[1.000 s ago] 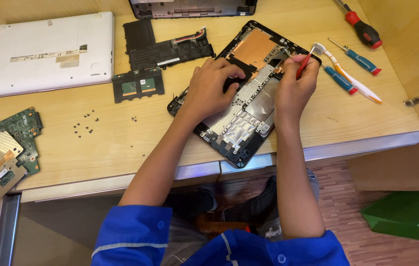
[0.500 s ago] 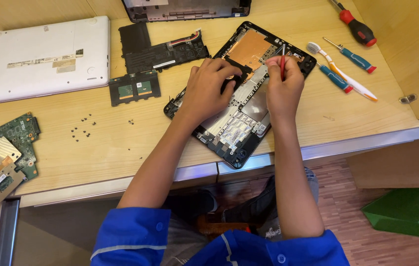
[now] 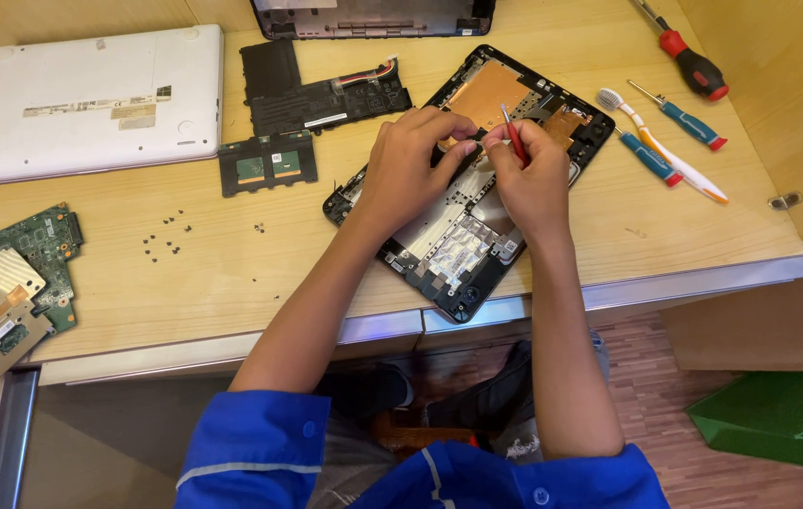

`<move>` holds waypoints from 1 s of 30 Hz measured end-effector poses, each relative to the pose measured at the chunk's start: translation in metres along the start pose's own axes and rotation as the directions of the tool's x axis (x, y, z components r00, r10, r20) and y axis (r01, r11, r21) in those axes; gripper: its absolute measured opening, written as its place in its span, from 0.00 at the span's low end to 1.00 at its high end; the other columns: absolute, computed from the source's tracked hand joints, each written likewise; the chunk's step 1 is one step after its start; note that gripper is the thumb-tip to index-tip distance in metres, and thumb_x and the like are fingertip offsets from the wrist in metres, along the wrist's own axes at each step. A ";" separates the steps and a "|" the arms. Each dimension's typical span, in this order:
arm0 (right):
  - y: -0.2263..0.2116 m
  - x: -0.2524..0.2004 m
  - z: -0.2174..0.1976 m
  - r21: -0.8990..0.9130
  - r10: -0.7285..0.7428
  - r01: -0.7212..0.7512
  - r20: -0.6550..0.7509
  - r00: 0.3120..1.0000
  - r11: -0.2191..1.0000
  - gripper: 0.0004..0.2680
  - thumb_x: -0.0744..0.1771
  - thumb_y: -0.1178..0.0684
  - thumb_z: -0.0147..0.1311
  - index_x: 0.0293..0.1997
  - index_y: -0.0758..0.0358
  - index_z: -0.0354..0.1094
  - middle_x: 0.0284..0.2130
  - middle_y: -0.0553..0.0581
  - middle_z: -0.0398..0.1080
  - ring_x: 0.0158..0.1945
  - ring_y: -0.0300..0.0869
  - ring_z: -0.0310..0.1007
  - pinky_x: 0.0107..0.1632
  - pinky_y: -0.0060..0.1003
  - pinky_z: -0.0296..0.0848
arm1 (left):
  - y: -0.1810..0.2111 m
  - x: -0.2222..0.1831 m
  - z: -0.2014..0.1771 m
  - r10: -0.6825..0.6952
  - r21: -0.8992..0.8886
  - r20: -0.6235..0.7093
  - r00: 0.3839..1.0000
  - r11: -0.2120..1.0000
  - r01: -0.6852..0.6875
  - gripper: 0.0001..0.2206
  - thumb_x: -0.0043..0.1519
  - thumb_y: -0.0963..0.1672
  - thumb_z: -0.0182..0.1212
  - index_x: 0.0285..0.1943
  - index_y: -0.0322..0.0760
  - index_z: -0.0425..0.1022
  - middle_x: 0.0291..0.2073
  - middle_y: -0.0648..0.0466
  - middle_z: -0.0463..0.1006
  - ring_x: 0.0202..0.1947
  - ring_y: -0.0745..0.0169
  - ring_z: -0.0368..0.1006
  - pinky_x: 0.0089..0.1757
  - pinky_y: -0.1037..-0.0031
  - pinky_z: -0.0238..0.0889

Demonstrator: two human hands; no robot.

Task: The person is carefully cleaning and adjusting the internal components of a laptop, specifically focusing on the hard drive bracket area and ribbon cable connections.

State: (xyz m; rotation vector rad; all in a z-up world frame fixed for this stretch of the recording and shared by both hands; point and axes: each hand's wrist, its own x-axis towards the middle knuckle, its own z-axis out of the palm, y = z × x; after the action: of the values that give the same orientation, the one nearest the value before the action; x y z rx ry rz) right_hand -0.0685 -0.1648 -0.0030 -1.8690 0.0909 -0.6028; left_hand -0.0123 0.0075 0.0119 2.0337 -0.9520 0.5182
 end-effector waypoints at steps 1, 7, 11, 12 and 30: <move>0.000 0.000 0.000 -0.001 -0.001 0.001 0.001 1.000 1.000 0.03 0.66 0.59 0.57 0.37 0.58 0.77 0.15 0.45 0.52 0.24 0.32 0.55 0.33 0.27 0.60 | -0.002 0.001 0.002 0.000 0.000 -0.001 1.000 1.000 0.000 0.05 0.63 0.45 0.66 0.47 0.51 0.80 0.35 0.63 0.78 0.42 0.60 0.77 0.43 0.64 0.67; -0.010 -0.004 -0.001 0.015 -0.012 0.012 0.000 1.000 1.000 0.06 0.66 0.60 0.56 0.45 0.60 0.77 0.16 0.47 0.51 0.24 0.33 0.55 0.33 0.29 0.61 | -0.003 0.004 0.005 -0.018 -0.205 -0.079 0.997 0.979 0.001 0.04 0.62 0.40 0.67 0.42 0.43 0.82 0.29 0.54 0.81 0.34 0.54 0.80 0.40 0.67 0.72; -0.013 -0.005 -0.001 0.015 -0.021 0.022 -0.026 0.999 1.000 0.08 0.67 0.62 0.54 0.47 0.61 0.77 0.15 0.47 0.52 0.24 0.34 0.55 0.34 0.28 0.61 | -0.007 0.004 0.005 -0.101 -0.243 -0.100 0.990 0.967 0.074 0.03 0.63 0.41 0.67 0.42 0.45 0.83 0.27 0.55 0.83 0.32 0.57 0.82 0.39 0.70 0.72; -0.013 -0.004 -0.001 0.013 -0.025 0.026 -0.030 0.999 1.000 0.08 0.67 0.62 0.54 0.47 0.61 0.77 0.15 0.47 0.52 0.23 0.34 0.55 0.34 0.29 0.61 | -0.008 0.004 0.004 -0.128 -0.251 -0.100 0.987 0.963 0.100 0.03 0.63 0.41 0.66 0.42 0.44 0.83 0.26 0.54 0.84 0.31 0.56 0.82 0.38 0.70 0.72; 0.000 -0.001 -0.002 -0.023 -0.046 0.043 -0.135 0.990 0.999 0.06 0.66 0.62 0.55 0.44 0.62 0.77 0.16 0.48 0.51 0.24 0.34 0.56 0.34 0.30 0.62 | -0.027 0.004 0.006 -0.223 -0.303 -0.059 0.973 0.933 0.196 0.12 0.64 0.34 0.55 0.49 0.37 0.82 0.35 0.49 0.87 0.36 0.60 0.85 0.41 0.72 0.74</move>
State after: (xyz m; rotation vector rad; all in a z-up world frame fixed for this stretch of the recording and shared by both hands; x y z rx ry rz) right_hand -0.0700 -0.1661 -0.0030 -1.8519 0.1452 -0.7625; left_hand 0.0108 0.0109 -0.0026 1.7966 -0.6995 0.3285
